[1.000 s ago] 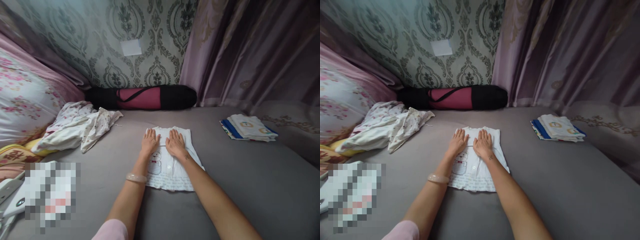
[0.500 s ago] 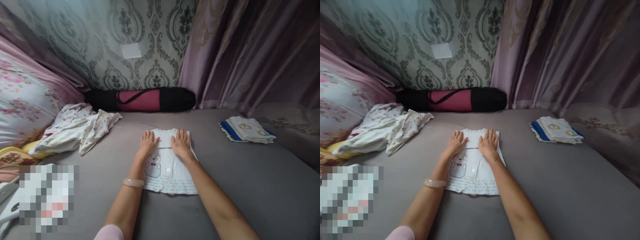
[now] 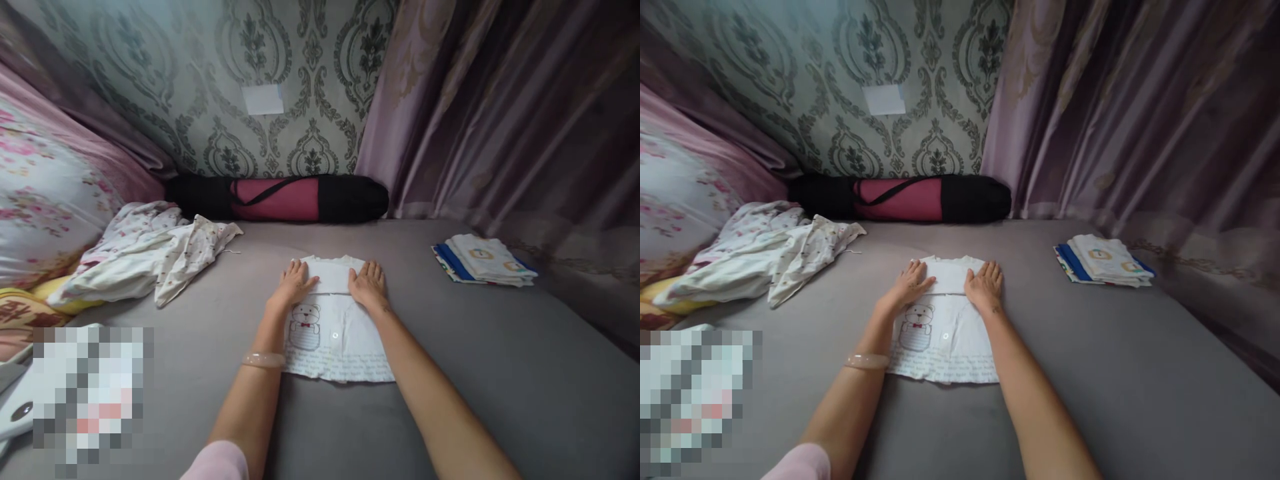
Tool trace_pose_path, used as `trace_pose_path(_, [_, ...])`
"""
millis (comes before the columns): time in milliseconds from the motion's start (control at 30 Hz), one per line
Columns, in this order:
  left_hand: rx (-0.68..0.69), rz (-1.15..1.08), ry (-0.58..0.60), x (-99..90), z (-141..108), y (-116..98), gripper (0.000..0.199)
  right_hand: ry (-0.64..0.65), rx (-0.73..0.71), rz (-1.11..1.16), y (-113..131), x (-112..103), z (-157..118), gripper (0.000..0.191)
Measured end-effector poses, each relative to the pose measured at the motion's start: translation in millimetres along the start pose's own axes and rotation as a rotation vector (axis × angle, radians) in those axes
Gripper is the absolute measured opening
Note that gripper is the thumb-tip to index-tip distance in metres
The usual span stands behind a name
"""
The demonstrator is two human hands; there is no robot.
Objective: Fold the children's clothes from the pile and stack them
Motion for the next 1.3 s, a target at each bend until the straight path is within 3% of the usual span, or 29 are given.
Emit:
trace_pose_path(233, [0.074,-0.091,-0.032,-4.5,-2,10,0.062,0.099,0.007,-0.017,4,-13,0,0.07])
trace_pose_path(300, [0.086,-0.109,-0.044,-5.3,-1,14,0.062,0.08,-0.144,-0.073,12,-20,-4,0.066])
trace_pose_path(433, [0.111,-0.138,-0.062,-7.4,2,22,0.064,0.117,-0.623,-0.205,34,-25,-17,0.058])
trace_pose_path(500, [0.122,-0.153,-0.086,-8.5,4,26,0.064,0.13,-0.724,-0.233,38,-23,-19,0.056])
trace_pose_path(733, [0.143,-0.211,-0.141,-11.0,5,38,0.061,0.243,-0.708,-0.261,34,1,-9,0.057])
trace_pose_path(900, [0.111,-0.253,-0.199,-21.5,-3,45,0.055,0.287,-0.693,-0.253,36,-5,-12,0.058])
trace_pose_path(1100, [0.061,-0.278,-0.263,-28.6,-5,52,0.054,0.179,-0.775,-0.22,73,-14,-22,0.06])
trace_pose_path(1300, [0.068,-0.31,-0.305,-26.3,-3,58,0.054,0.204,-0.755,-0.201,91,16,-20,0.062])
Point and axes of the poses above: each hand's wrist, its own z-axis towards the middle knuckle, its own x-axis out of the palm, y = z × x, the point moved 4 cm from there along z, towards the middle knuckle, and after that the axes turned 15 degrees about y, right-handed, at the moved point
